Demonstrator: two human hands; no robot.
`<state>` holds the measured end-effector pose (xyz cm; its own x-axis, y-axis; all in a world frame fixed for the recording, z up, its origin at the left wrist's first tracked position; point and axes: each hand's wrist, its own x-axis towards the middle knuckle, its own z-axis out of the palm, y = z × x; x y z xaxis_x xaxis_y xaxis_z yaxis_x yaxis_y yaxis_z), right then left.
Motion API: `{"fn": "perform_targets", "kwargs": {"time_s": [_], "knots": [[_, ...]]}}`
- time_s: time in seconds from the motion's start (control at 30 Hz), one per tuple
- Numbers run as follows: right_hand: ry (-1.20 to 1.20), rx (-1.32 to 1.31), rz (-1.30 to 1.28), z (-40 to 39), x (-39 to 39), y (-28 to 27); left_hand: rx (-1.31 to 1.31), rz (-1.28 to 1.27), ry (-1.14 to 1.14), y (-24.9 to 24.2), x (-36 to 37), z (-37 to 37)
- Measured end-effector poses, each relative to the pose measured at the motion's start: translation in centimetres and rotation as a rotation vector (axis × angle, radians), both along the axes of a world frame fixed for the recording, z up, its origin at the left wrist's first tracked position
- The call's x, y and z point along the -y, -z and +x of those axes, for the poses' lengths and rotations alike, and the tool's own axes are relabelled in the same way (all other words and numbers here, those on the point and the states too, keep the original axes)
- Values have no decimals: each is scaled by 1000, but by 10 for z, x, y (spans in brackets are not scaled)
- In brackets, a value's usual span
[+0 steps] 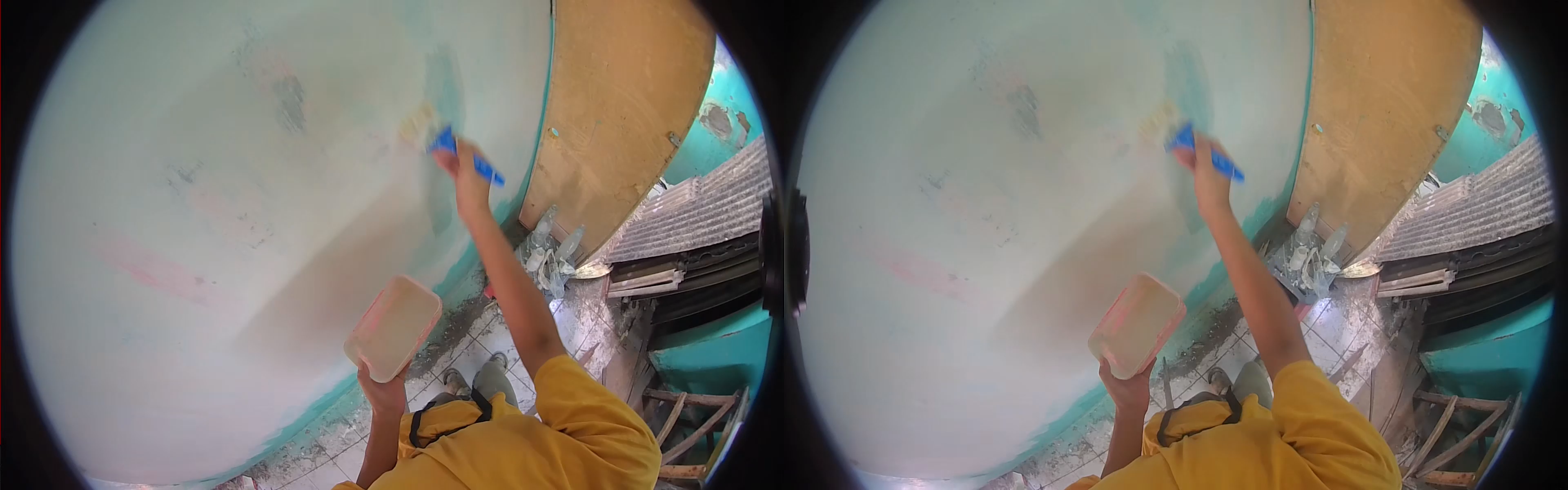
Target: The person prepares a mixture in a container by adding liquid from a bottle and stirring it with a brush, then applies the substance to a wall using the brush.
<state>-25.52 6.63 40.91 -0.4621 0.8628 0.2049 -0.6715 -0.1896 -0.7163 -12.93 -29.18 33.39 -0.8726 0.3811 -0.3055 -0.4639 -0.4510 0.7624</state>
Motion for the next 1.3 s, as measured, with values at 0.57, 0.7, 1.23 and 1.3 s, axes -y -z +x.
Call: {"fn": "perform_targets", "kwargs": {"time_s": [0.57,0.7,1.23,1.3], "knots": [[105,111,454,10,-3,-159,34,38,-8,1,10,-5],[36,-24,406,14,1,-164,36,46,-4,1,10,-4],[105,292,406,13,13,-100,-1,19,20,6,13,-2],[97,87,477,6,4,-162,-40,-31,27,-2,9,-1]]}}
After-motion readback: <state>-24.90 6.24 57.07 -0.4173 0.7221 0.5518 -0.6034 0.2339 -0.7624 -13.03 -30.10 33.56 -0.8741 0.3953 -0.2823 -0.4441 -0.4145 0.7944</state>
